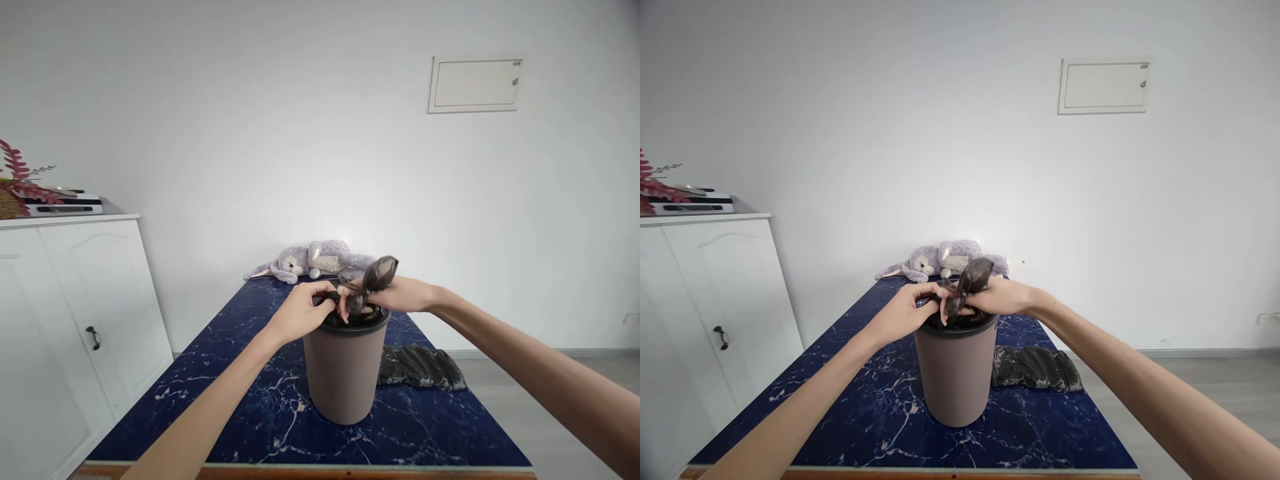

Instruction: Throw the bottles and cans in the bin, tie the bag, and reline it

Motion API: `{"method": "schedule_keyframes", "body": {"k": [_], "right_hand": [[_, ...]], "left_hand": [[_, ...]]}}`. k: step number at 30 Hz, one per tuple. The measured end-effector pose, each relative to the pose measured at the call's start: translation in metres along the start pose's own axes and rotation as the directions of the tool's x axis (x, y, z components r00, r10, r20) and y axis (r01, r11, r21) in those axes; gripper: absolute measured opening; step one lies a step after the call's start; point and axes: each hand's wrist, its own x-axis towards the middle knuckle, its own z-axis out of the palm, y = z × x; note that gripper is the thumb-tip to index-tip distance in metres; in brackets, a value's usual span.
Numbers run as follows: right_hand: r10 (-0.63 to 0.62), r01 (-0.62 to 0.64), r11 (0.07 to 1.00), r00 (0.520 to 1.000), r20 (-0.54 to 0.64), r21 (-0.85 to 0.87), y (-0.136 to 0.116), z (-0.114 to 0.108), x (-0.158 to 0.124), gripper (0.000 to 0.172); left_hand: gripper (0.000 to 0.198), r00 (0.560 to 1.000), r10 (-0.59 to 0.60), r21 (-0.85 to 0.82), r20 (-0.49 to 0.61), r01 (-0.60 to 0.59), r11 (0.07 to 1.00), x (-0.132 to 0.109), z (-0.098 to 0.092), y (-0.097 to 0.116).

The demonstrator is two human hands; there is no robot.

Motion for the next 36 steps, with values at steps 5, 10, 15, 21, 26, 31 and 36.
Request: {"method": "schedule_keyframes", "body": {"k": [5, 10, 15, 21, 26, 31, 36], "right_hand": [[-0.251, 0.177, 0.909, 0.955, -0.158, -0.377, 0.000, 0.009, -0.011, 0.039], [-0.345, 0.084, 0.752, 0.895, -0.283, -0.654, 0.020, 0.020, -0.013, 0.054], [-0.508, 0.066, 0.559, 0.815, -0.278, -0.827, 0.030, 0.025, -0.005, 0.037], [-0.604, -0.004, 0.406, 0.750, -0.271, -0.914, 0.034, 0.026, 0.003, 0.026], [-0.622, -0.051, 0.364, 0.730, -0.283, -0.930, 0.029, 0.028, 0.007, 0.038], [-0.590, -0.061, 0.379, 0.753, -0.292, -0.923, 0.020, 0.030, 0.009, 0.040], [-0.572, -0.053, 0.377, 0.771, -0.278, -0.924, 0.020, 0.027, 0.001, 0.036]], "left_hand": [[0.011, 0.991, -0.075, -0.043, -0.108, 0.071, 0.997, -0.002, 0.004, -0.008], [0.009, 0.985, -0.044, -0.025, -0.168, 0.040, 0.999, -0.006, 0.010, -0.010], [0.013, 0.987, 0.000, 0.024, -0.163, 0.003, 1.000, -0.011, 0.013, -0.008], [0.035, 0.989, 0.083, 0.109, -0.119, -0.070, 0.992, -0.019, 0.018, -0.006], [0.053, 0.967, -0.088, -0.060, -0.239, 0.076, 0.995, -0.002, 0.015, -0.013], [0.038, 0.989, -0.108, -0.204, -0.097, 0.087, 0.975, 0.021, 0.008, -0.009], [0.027, 0.967, -0.052, -0.061, -0.248, 0.038, 0.997, 0.022, 0.008, -0.011]]}}
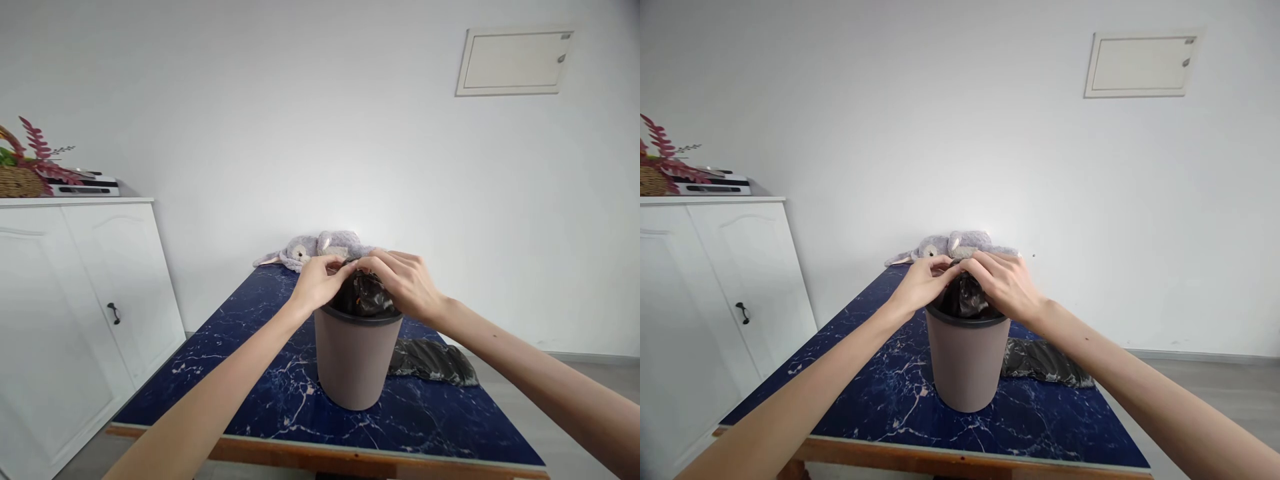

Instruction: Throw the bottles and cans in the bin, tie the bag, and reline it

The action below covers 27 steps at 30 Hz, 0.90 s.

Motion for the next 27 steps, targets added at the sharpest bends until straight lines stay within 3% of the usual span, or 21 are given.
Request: {"method": "schedule_keyframes", "body": {"k": [6, 12, 15, 17, 19, 20, 23, 25, 27], "right_hand": [[-0.067, 0.067, 0.995, 0.998, 0.001, 0.075, 0.009, -0.010, -0.009, 0.041], [-0.085, 0.081, 0.995, 0.995, 0.059, 0.065, 0.004, -0.024, -0.031, 0.041], [0.001, -0.013, 0.993, 0.995, 0.099, 0.116, 0.001, -0.035, -0.047, 0.034], [0.145, -0.170, 0.954, 0.983, 0.115, 0.245, -0.002, -0.042, -0.052, 0.024], [0.343, -0.400, 0.807, 0.916, 0.208, 0.435, -0.005, -0.048, -0.050, 0.014], [0.415, -0.513, 0.680, 0.858, 0.303, 0.523, -0.006, -0.050, -0.046, 0.019], [0.415, -0.705, 0.287, 0.701, 0.580, 0.648, -0.008, -0.049, -0.033, 0.046], [0.370, -0.729, 0.187, 0.674, 0.640, 0.659, -0.005, -0.045, -0.026, 0.051], [0.373, -0.735, 0.231, 0.672, 0.639, 0.638, -0.001, -0.040, -0.024, 0.045]], "left_hand": [[0.027, 0.992, 0.081, 0.246, -0.095, -0.055, 0.968, 0.002, -0.006, -0.011], [0.023, 0.989, 0.083, 0.623, -0.123, 0.012, 0.782, 0.008, -0.017, -0.030], [0.022, 0.988, 0.064, 0.655, -0.142, 0.046, 0.755, 0.007, -0.022, -0.032], [0.024, 0.991, 0.027, 0.573, -0.130, 0.053, 0.818, 0.005, -0.024, -0.028], [0.028, 0.998, -0.058, 0.355, -0.036, 0.067, 0.933, 0.003, -0.024, -0.020], [0.028, 0.994, -0.099, 0.211, 0.037, 0.089, 0.974, 0.003, -0.024, -0.016], [0.027, 0.966, -0.154, -0.095, 0.209, 0.176, 0.980, 0.002, -0.022, -0.005], [0.025, 0.962, -0.151, -0.105, 0.230, 0.179, 0.978, 0.001, -0.023, -0.003], [0.027, 0.985, -0.110, -0.034, 0.135, 0.115, 0.993, 0.000, -0.025, -0.005]]}}
